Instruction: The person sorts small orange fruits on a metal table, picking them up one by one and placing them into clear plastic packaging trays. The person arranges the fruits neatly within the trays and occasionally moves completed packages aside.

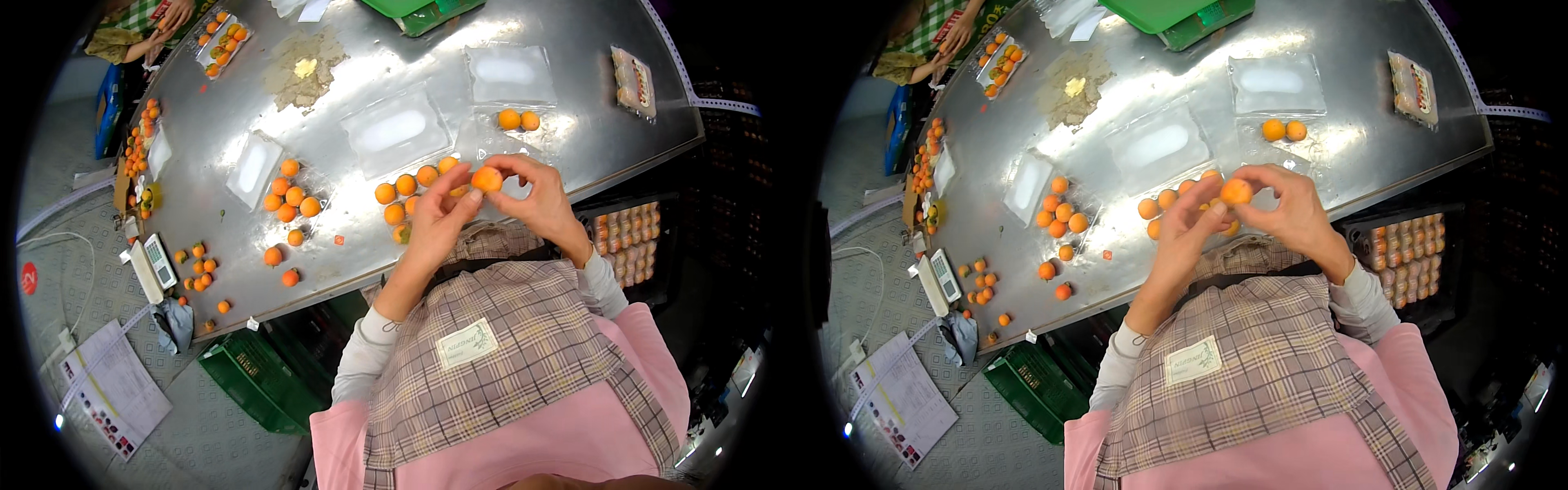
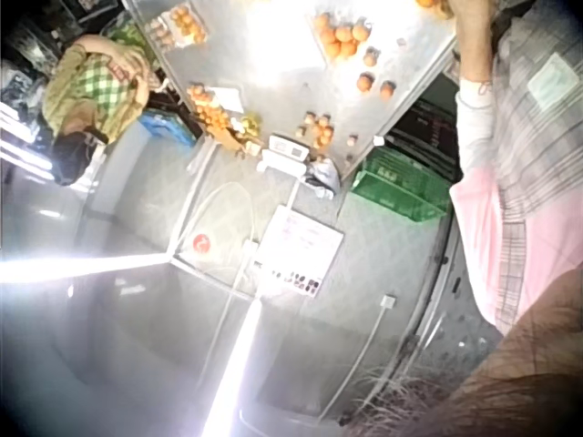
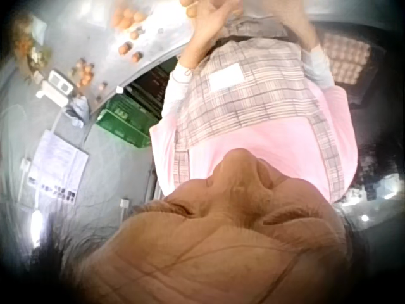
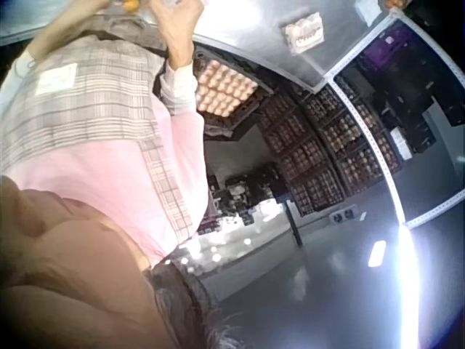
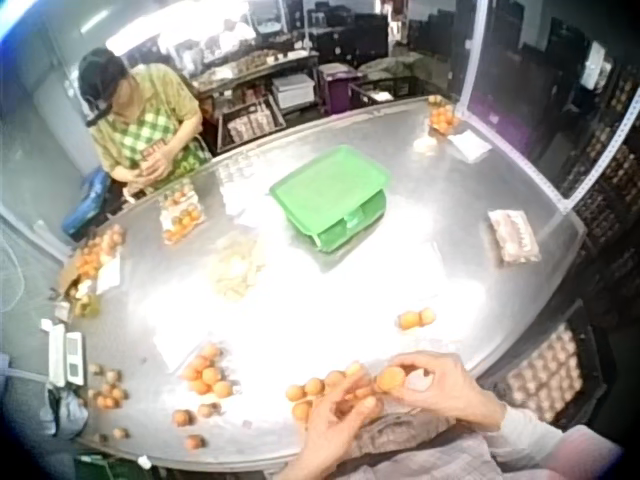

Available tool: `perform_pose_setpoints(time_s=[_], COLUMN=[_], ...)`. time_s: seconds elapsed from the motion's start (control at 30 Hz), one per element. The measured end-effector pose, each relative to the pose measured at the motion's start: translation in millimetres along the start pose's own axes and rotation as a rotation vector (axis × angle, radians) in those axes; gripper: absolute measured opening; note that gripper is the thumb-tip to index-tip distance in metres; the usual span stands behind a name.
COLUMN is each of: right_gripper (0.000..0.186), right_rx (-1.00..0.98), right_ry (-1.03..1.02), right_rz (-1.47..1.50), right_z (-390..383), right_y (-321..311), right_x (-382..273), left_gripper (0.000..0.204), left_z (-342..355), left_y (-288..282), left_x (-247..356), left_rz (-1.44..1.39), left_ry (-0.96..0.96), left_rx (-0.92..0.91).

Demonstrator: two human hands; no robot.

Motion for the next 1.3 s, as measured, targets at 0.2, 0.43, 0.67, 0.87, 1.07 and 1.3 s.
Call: perform_pose_setpoints(time_s=[0.2, 0.43, 0.67, 0.87, 1.07, 1.3], right_gripper=[0.039, 0.041, 0.041, 0.040, 0.037, 0.036], right_rx=[-0.014, -0.045, -0.061, -0.060, 0.080, 0.479], right_ry=[-0.113, -0.102, -0.109, -0.071, -0.043, -0.072], right_rz=[0.068, 0.056, 0.050, 0.068, -0.041, -0.357], right_z=[-7.4, -8.8, -9.4, -9.5, -1.7, 36.8], right_y=[13.9, 19.8, 22.8, 18.4, -5.2, -69.1], right_x=[-32.6, -27.7, -26.2, -13.8, 14.9, 133.0], left_gripper=[0.049, 0.048, 0.046, 0.050, 0.046, 0.041], left_z=[-6.4, -10.0, -8.8, -10.9, -1.5, 10.7], left_y=[6.0, 2.7, 0.2, 5.9, -17.1, -88.9], left_x=[-8.7, -9.9, -10.4, -13.7, -21.9, -37.4], left_rz=[-0.246, -0.322, -0.305, -0.347, -0.091, 0.142], left_ry=[-0.188, -0.235, -0.234, -0.309, -0.162, 0.041], left_rx=[-0.055, -0.039, -0.036, -0.079, 0.053, 0.322])
Point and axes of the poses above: each hand's wrist, its own z-axis towards the middle knuckle, its own y-axis out of the palm, x = y × z, the point moved 10 cm from there along z, towards the middle knuckle, and after that the axes turned 15 degrees about x, right-handed, at the moved point
